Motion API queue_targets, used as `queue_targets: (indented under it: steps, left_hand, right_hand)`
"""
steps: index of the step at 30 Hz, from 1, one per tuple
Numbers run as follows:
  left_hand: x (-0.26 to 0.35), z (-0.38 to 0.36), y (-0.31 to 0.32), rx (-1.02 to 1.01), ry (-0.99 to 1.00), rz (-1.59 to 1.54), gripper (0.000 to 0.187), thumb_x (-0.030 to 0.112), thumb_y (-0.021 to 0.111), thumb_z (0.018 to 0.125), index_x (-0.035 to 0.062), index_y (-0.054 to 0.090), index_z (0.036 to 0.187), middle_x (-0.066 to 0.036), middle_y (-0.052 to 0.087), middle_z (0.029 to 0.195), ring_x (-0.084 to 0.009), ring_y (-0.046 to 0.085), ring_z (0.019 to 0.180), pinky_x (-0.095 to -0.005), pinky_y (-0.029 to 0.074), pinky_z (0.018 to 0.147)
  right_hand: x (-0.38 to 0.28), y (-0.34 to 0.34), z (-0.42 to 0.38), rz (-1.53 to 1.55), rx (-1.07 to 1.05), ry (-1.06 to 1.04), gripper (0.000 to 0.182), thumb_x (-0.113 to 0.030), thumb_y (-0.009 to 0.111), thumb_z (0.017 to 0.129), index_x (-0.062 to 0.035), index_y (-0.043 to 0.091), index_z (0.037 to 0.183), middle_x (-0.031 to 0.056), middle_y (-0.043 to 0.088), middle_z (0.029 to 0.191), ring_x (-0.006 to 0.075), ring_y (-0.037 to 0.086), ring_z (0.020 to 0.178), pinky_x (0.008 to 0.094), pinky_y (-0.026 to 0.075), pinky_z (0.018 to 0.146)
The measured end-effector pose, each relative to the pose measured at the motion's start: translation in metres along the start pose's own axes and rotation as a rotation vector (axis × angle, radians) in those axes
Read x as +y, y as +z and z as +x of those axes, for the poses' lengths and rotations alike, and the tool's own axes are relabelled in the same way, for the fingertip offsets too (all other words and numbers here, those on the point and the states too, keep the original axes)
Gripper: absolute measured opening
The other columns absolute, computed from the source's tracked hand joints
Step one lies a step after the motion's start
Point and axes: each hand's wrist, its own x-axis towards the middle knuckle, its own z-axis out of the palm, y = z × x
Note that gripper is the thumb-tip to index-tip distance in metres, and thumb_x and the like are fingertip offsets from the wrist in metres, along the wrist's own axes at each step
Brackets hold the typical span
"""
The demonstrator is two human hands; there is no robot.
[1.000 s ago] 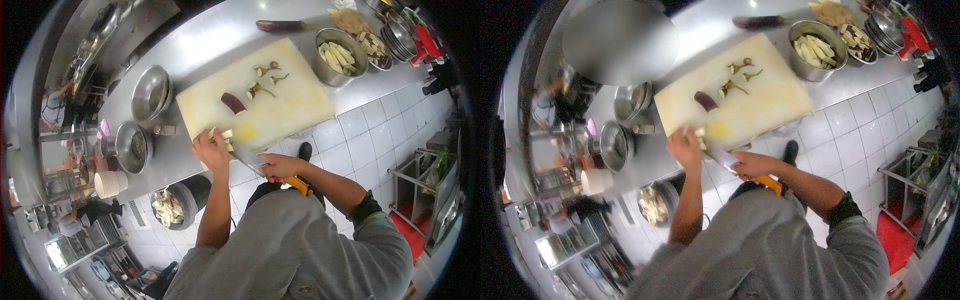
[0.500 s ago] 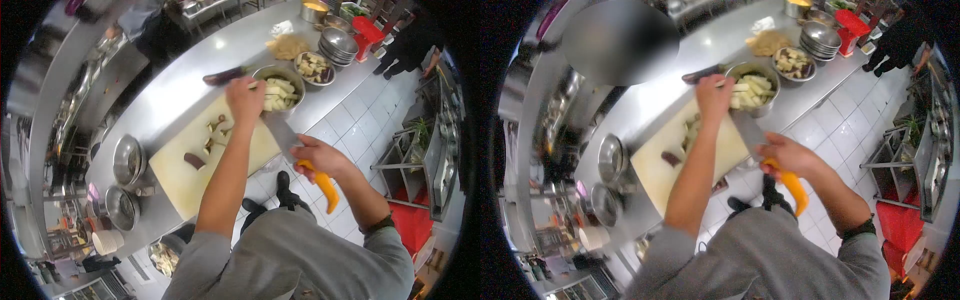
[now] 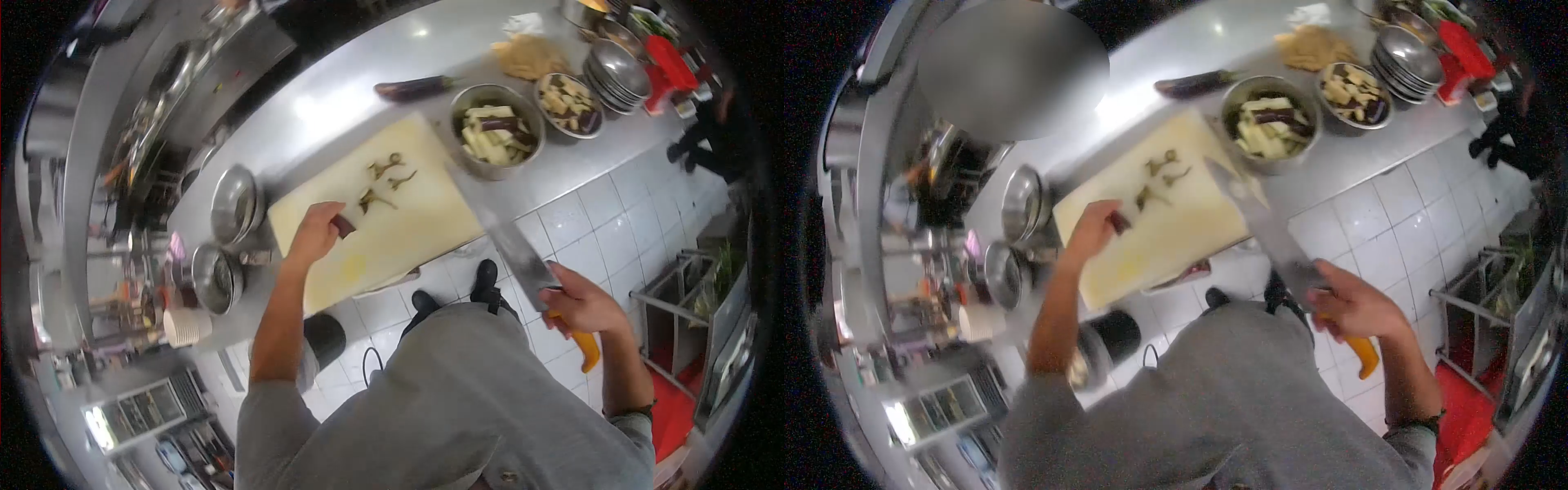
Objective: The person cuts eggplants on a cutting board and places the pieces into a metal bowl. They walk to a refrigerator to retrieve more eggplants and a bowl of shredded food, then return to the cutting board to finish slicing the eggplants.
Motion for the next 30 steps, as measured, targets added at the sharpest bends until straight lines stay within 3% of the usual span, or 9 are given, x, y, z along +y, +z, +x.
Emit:
queue_targets:
  steps: [5,8,11,14,20,24,29,30]
  left_hand:
    - [0.022,-0.052,0.030,0.205,-0.028,-0.030,0.033,-0.004,0.064,0.083,0.0003,0.070,0.116,-0.017,0.066,0.120,-0.0375,0.060,0.113,-0.0430,0.051,0.099]
    - [0.053,-0.072,0.045,0.325,-0.064,-0.103,0.034,-0.004,0.067,0.082,-0.0004,0.070,0.116,-0.017,0.064,0.119,-0.0374,0.059,0.113,-0.0426,0.051,0.098]
    - [0.049,-0.082,0.067,0.475,-0.065,-0.128,0.032,-0.002,0.070,0.081,0.0003,0.068,0.113,-0.018,0.063,0.117,-0.0378,0.058,0.111,-0.0442,0.050,0.097]
    - [0.051,-0.079,0.074,0.543,-0.061,-0.168,0.031,-0.003,0.070,0.080,-0.0009,0.066,0.111,-0.020,0.065,0.115,-0.0402,0.059,0.109,-0.0468,0.050,0.096]
    - [0.046,-0.073,0.082,0.609,-0.049,-0.173,0.031,-0.002,0.071,0.077,-0.0020,0.066,0.107,-0.022,0.066,0.111,-0.0416,0.060,0.107,-0.0486,0.050,0.094]
    - [0.045,-0.071,0.083,0.613,-0.061,-0.174,0.028,0.000,0.072,0.077,0.0012,0.066,0.105,-0.016,0.064,0.111,-0.0382,0.058,0.109,-0.0454,0.050,0.094]
    - [0.045,-0.070,0.081,0.585,-0.054,-0.179,0.027,0.000,0.072,0.077,0.0020,0.067,0.104,-0.015,0.064,0.110,-0.0373,0.058,0.107,-0.0448,0.050,0.093]
    - [0.044,-0.069,0.081,0.587,-0.054,-0.169,0.028,0.000,0.072,0.077,0.0023,0.067,0.104,-0.015,0.064,0.109,-0.0369,0.058,0.107,-0.0446,0.050,0.093]
  right_hand:
    - [-0.012,0.055,0.081,-0.545,0.022,-0.178,0.021,-0.017,0.051,0.104,-0.0030,0.047,0.118,0.0177,0.065,0.071,0.0281,0.062,0.056,0.0401,0.053,0.056]
    - [0.007,0.085,0.132,-0.882,0.088,-0.306,0.025,-0.015,0.050,0.102,-0.0001,0.046,0.121,0.0241,0.066,0.074,0.0401,0.065,0.064,0.0493,0.054,0.063]
    - [-0.012,0.105,0.146,-1.011,0.091,-0.308,0.029,-0.011,0.051,0.098,-0.0002,0.046,0.125,0.0240,0.068,0.075,0.0433,0.068,0.070,0.0532,0.053,0.065]
    - [-0.035,0.113,0.145,-1.167,0.023,-0.235,0.036,-0.008,0.052,0.092,0.0002,0.048,0.127,0.0249,0.070,0.083,0.0445,0.070,0.081,0.0542,0.055,0.073]
    - [-0.065,0.118,0.134,-1.266,-0.012,-0.135,0.035,-0.008,0.051,0.092,0.0004,0.048,0.126,0.0240,0.071,0.086,0.0427,0.072,0.085,0.0528,0.056,0.075]
    - [-0.055,0.121,0.147,-1.204,-0.012,-0.158,0.032,-0.007,0.051,0.093,0.0000,0.048,0.124,0.0255,0.071,0.087,0.0432,0.072,0.086,0.0534,0.056,0.076]
    - [-0.017,0.138,0.230,-1.120,0.024,-0.316,0.032,-0.007,0.050,0.094,-0.0001,0.048,0.125,0.0269,0.071,0.092,0.0455,0.071,0.089,0.0550,0.056,0.078]
    - [-0.017,0.132,0.229,-1.119,-0.007,-0.263,0.030,-0.008,0.051,0.095,-0.0007,0.048,0.124,0.0270,0.070,0.092,0.0465,0.069,0.089,0.0563,0.054,0.079]
